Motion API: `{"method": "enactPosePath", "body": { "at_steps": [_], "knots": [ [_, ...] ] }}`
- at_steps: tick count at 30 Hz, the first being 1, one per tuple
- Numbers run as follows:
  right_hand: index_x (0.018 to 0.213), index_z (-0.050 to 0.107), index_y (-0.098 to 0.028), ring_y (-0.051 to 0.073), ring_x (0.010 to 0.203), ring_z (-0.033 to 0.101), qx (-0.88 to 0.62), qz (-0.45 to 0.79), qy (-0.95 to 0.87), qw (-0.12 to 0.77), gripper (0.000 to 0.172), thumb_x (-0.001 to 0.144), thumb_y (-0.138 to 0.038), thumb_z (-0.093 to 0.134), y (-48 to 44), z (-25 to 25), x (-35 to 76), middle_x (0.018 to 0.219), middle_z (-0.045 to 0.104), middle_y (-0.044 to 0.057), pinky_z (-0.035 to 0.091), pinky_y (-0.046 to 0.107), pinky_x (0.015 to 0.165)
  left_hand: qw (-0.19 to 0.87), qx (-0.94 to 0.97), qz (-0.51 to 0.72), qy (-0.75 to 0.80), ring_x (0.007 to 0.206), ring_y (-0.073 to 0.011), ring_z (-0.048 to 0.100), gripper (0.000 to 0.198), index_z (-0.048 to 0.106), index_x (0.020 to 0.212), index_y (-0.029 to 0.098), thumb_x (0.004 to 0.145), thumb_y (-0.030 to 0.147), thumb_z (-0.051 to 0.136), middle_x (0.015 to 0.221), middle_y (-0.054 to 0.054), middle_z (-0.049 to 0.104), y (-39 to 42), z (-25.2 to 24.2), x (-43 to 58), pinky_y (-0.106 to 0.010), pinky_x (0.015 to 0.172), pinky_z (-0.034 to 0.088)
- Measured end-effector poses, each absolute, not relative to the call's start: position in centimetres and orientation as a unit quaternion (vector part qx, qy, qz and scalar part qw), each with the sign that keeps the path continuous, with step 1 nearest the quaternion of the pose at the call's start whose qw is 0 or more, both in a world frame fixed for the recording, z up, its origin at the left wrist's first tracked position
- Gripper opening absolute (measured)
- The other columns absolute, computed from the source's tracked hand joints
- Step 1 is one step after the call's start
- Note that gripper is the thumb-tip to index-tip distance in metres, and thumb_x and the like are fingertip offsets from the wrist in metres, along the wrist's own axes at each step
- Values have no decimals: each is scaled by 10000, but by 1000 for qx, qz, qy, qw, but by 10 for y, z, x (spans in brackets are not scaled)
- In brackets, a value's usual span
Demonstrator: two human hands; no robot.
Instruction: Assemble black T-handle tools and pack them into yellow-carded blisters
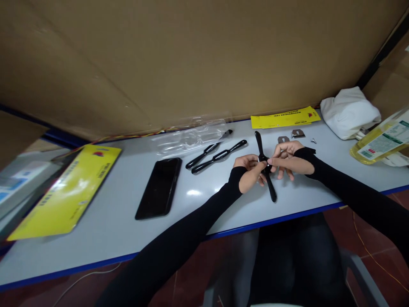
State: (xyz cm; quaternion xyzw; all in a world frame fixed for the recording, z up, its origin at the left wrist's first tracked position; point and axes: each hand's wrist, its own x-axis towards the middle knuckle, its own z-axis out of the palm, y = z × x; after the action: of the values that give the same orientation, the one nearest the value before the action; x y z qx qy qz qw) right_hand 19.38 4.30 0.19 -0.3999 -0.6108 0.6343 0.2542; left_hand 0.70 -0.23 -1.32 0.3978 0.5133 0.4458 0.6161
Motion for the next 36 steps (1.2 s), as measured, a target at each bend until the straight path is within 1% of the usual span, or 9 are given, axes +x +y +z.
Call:
{"method": "enactPosePath", "body": {
  "at_steps": [4,6,10,14,17,21,26,30,36],
  "knots": [
    [810,607,-176,203,555,759,-366,610,-651,264,467,742,-489,947,43,-2,197,752,776,64,535,220,361,618,397,444,512,399,-187,655,206,601,748,141,816,155,795,579,-32,681,-1,-13,7,-259,343,516],
    [812,617,-171,186,548,743,-363,574,-680,278,454,786,-515,912,42,-2,197,750,763,62,510,214,365,620,394,446,512,407,-190,663,177,603,746,137,833,140,757,601,-52,705,0,-13,7,-256,340,511],
    [780,619,-174,116,505,653,-366,473,-745,297,440,862,-551,831,39,-2,196,732,736,44,444,205,413,618,380,456,515,402,-188,663,165,597,735,138,833,139,730,642,-76,737,2,-14,7,-256,330,500],
    [753,611,-194,103,519,558,-364,381,-796,297,422,925,-558,740,38,-3,195,662,683,12,388,233,478,620,379,463,508,380,-172,640,220,591,723,144,825,193,780,664,-86,747,3,-16,7,-249,319,481],
    [733,582,-208,102,521,482,-359,314,-827,299,394,971,-506,678,37,-2,195,626,620,-14,362,252,518,619,376,469,506,395,-175,654,266,580,724,151,840,236,804,670,-85,747,3,-19,7,-245,319,480],
    [739,514,-225,108,541,434,-367,260,-849,277,334,1000,-398,632,30,1,195,620,548,-36,348,265,560,618,372,468,511,401,-173,660,309,578,732,154,849,273,838,630,-61,719,3,-20,7,-230,324,474],
    [733,462,-234,106,525,412,-380,267,-844,269,318,971,-356,633,25,-1,193,582,465,-61,338,263,566,612,383,471,507,401,-185,655,348,565,693,167,867,308,832,517,-18,632,3,-21,7,-231,327,470],
    [724,474,-230,98,523,426,-388,318,-819,279,292,923,-346,652,30,-6,193,600,505,-56,344,249,552,619,396,467,493,410,-196,660,389,568,689,174,873,391,833,505,-28,628,2,-21,6,-250,351,500],
    [586,431,-225,74,459,371,-413,391,-785,246,389,829,-406,675,38,-4,193,493,433,-61,266,215,458,623,417,453,482,414,-173,654,396,596,703,159,891,413,835,519,-45,652,-1,-18,4,-229,367,500]
  ]
}}
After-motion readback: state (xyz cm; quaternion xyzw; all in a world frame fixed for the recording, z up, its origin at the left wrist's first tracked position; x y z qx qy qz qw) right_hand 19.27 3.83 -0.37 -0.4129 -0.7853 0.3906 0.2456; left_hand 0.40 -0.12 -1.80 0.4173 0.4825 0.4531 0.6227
